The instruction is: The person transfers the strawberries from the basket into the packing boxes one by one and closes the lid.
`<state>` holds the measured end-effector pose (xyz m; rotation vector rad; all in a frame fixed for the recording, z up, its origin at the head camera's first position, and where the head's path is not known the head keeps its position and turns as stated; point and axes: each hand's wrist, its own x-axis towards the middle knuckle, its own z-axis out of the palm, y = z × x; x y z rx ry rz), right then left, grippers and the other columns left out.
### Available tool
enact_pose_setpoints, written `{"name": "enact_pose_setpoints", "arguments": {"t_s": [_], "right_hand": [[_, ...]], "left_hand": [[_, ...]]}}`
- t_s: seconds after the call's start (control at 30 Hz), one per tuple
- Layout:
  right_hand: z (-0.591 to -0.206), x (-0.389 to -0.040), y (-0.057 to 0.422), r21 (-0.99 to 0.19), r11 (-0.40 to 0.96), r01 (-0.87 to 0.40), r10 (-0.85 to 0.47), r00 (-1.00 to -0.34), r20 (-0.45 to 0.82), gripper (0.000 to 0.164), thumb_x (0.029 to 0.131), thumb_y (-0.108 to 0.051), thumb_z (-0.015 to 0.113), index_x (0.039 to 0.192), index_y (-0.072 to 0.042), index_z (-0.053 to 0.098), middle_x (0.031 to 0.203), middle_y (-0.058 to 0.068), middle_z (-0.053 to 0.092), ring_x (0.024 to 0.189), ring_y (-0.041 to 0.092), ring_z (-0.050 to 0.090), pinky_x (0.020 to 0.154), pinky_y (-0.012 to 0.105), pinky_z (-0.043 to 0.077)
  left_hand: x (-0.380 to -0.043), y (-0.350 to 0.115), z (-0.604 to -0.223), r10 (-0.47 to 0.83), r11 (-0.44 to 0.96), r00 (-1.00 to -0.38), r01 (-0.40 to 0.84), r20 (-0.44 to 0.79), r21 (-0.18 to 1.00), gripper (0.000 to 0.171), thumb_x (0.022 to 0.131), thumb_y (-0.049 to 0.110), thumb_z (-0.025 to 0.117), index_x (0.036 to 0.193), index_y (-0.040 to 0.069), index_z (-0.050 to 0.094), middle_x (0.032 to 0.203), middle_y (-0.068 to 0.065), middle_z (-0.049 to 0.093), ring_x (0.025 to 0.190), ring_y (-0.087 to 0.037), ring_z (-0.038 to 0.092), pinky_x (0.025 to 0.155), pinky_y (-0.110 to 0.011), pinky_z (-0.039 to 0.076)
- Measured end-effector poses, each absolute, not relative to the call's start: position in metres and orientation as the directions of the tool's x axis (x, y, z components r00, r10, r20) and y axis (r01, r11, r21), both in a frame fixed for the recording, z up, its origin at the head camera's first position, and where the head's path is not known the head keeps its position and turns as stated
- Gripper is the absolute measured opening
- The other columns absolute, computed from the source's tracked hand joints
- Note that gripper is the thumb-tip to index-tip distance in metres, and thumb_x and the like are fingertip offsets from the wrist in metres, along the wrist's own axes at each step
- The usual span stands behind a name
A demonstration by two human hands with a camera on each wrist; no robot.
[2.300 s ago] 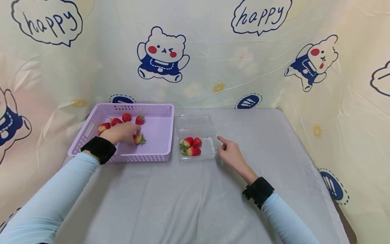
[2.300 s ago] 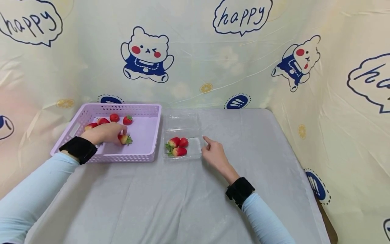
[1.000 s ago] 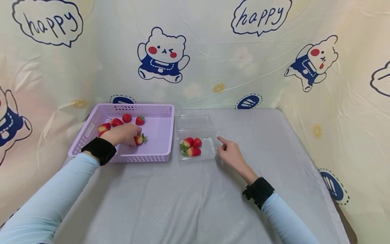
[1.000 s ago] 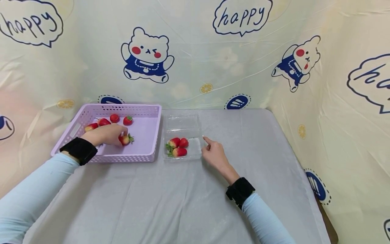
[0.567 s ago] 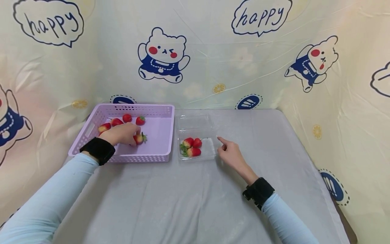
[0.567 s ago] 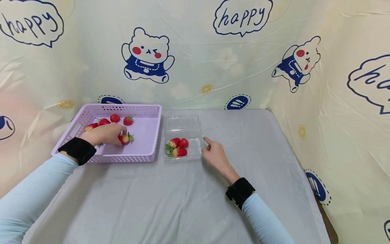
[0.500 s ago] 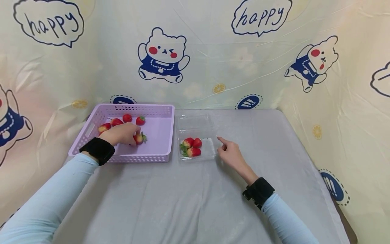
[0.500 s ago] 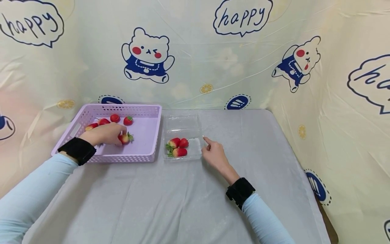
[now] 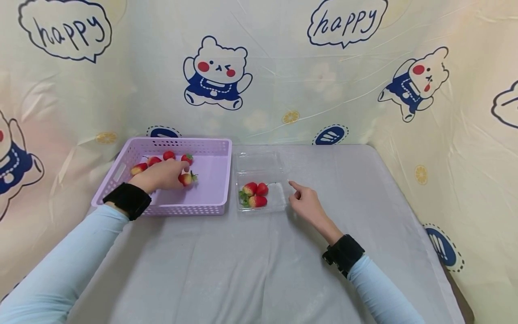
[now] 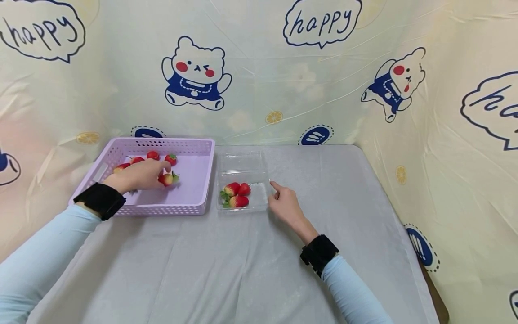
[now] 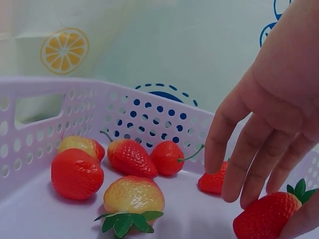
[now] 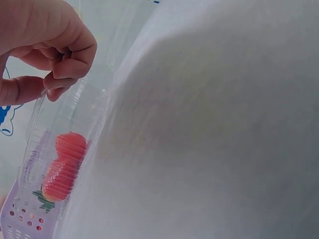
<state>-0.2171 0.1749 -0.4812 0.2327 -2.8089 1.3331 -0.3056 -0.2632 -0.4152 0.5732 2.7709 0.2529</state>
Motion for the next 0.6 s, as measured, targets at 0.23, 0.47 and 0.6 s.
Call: {"name": "enact_pose_setpoints", "arguments": {"t_s": [0.23, 0.47, 0.6], "right_hand": [[-0.481, -0.218, 0.175, -0.767, 0.624, -0.150, -0.138, -0.987, 0.080, 0.057, 0.092, -0.002, 0.053, 0.148, 0.003, 0.057, 0.062, -0.002, 0.042, 0.053, 0.013, 0.035, 0.052, 0.028, 0.031], [-0.480, -0.216, 0.176, -0.773, 0.618, -0.140, -0.146, -0.987, 0.062, 0.056, 0.094, -0.003, 0.054, 0.149, 0.002, 0.056, 0.061, -0.002, 0.040, 0.054, 0.013, 0.035, 0.053, 0.028, 0.032], [-0.480, -0.215, 0.176, -0.773, 0.619, -0.136, -0.139, -0.988, 0.062, 0.055, 0.094, -0.003, 0.054, 0.149, 0.002, 0.056, 0.062, -0.002, 0.041, 0.054, 0.014, 0.036, 0.054, 0.028, 0.032]], "left_hand": [[-0.302, -0.258, -0.408, 0.409, 0.906, -0.895, 0.373, -0.181, 0.200, 0.054, 0.086, 0.016, 0.086, 0.134, 0.005, 0.063, 0.109, -0.014, 0.068, 0.094, -0.034, 0.063, 0.087, -0.059, 0.057], [-0.297, -0.252, -0.406, 0.425, 0.896, -0.893, 0.392, -0.149, 0.208, 0.050, 0.087, 0.017, 0.085, 0.131, 0.007, 0.064, 0.111, -0.015, 0.068, 0.096, -0.034, 0.063, 0.088, -0.059, 0.057], [-0.292, -0.246, -0.406, 0.425, 0.893, -0.896, 0.394, -0.126, 0.216, 0.046, 0.087, 0.018, 0.086, 0.126, 0.006, 0.065, 0.109, -0.015, 0.069, 0.096, -0.034, 0.064, 0.086, -0.056, 0.058]]}}
